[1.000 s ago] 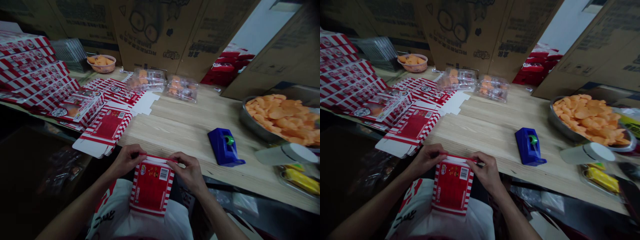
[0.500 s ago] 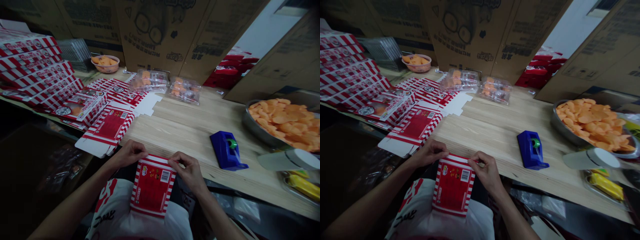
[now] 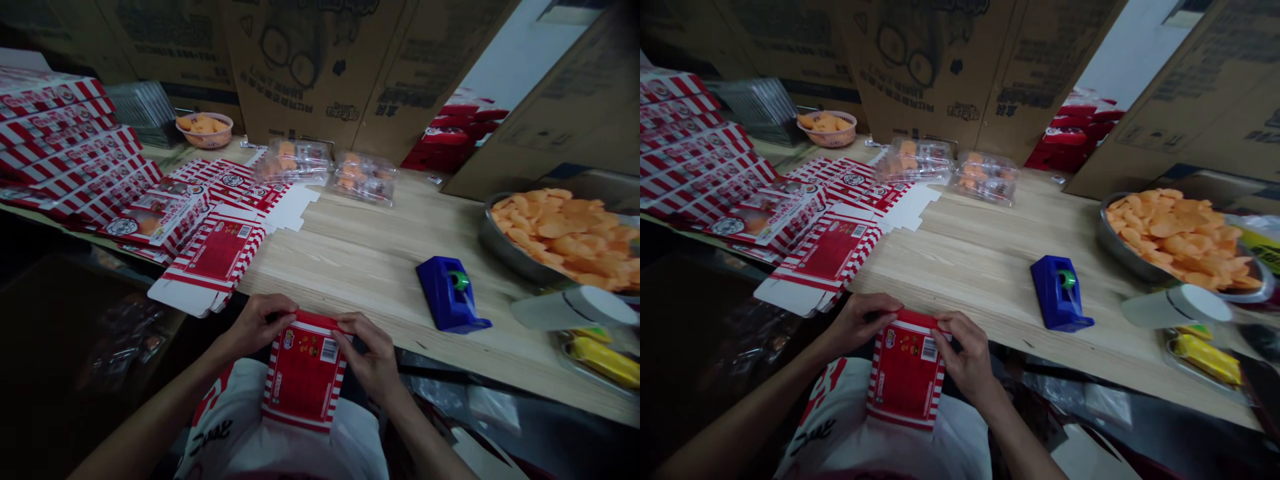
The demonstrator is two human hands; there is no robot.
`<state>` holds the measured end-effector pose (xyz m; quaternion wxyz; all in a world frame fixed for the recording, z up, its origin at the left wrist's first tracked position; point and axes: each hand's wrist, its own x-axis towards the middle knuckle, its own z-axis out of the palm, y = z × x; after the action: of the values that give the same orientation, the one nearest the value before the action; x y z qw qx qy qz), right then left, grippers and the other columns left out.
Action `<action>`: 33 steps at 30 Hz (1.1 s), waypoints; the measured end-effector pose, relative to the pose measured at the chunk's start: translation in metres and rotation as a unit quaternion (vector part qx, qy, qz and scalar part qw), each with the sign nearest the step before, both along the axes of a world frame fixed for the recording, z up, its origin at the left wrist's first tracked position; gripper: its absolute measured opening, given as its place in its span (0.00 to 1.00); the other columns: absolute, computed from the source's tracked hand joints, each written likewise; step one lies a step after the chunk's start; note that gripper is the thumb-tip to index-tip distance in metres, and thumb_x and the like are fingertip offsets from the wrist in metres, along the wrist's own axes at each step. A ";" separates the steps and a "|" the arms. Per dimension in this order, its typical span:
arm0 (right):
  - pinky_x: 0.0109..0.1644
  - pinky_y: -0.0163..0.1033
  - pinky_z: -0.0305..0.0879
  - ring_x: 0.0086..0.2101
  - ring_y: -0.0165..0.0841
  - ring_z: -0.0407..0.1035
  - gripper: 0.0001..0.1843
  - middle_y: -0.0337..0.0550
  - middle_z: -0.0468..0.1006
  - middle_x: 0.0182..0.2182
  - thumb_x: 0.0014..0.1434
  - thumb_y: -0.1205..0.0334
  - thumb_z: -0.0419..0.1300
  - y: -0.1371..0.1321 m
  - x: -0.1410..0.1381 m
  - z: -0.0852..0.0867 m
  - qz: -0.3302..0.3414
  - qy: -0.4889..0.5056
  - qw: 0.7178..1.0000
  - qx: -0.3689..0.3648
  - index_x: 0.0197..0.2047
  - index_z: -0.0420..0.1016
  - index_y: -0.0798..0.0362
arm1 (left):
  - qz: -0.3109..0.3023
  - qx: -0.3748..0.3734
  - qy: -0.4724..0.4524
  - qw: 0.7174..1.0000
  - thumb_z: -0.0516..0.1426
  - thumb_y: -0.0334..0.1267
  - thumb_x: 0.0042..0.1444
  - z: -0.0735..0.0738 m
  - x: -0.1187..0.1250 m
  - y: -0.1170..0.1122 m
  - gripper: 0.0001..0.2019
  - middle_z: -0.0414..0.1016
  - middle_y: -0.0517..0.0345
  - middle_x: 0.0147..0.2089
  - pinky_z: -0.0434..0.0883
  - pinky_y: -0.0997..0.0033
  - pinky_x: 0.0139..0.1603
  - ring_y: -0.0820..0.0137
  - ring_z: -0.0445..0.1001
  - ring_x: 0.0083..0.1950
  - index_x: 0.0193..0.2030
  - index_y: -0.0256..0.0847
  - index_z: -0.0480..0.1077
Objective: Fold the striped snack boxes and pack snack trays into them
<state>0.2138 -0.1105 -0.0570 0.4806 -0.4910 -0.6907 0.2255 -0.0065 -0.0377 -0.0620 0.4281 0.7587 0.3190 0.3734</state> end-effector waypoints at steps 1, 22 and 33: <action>0.39 0.38 0.70 0.36 0.34 0.74 0.07 0.45 0.79 0.34 0.55 0.72 0.61 -0.001 -0.001 -0.002 -0.008 0.006 1.000 -0.002 0.36 0.75 0.51 | 0.002 -0.022 -0.025 0.999 0.58 0.31 0.54 -0.004 0.001 -0.001 0.05 0.80 0.51 0.34 0.72 0.72 0.39 0.69 0.77 0.37 0.35 0.37 0.76; 0.27 0.34 0.59 0.27 0.32 0.65 0.17 0.41 0.74 0.23 0.37 0.49 0.67 -0.013 0.210 0.023 -0.370 0.174 0.886 -0.220 0.23 0.76 0.55 | 0.067 -0.371 -0.172 0.910 0.66 0.42 0.45 -0.031 0.046 -0.014 0.15 0.76 0.57 0.38 0.74 0.74 0.33 0.68 0.76 0.35 0.38 0.40 0.74; 0.28 0.35 0.60 0.26 0.29 0.64 0.11 0.38 0.73 0.22 0.29 0.60 0.70 -0.003 0.195 0.009 -0.407 0.351 0.826 -0.170 0.18 0.74 0.53 | 0.049 -0.353 -0.144 0.923 0.65 0.45 0.45 -0.007 0.055 -0.006 0.18 0.77 0.56 0.36 0.75 0.71 0.31 0.67 0.77 0.31 0.42 0.40 0.72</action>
<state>0.4092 -0.1135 -0.0481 0.6477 -0.6892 -0.1643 0.2802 0.0489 -0.0440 -0.0686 0.6903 0.4799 0.4022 0.3624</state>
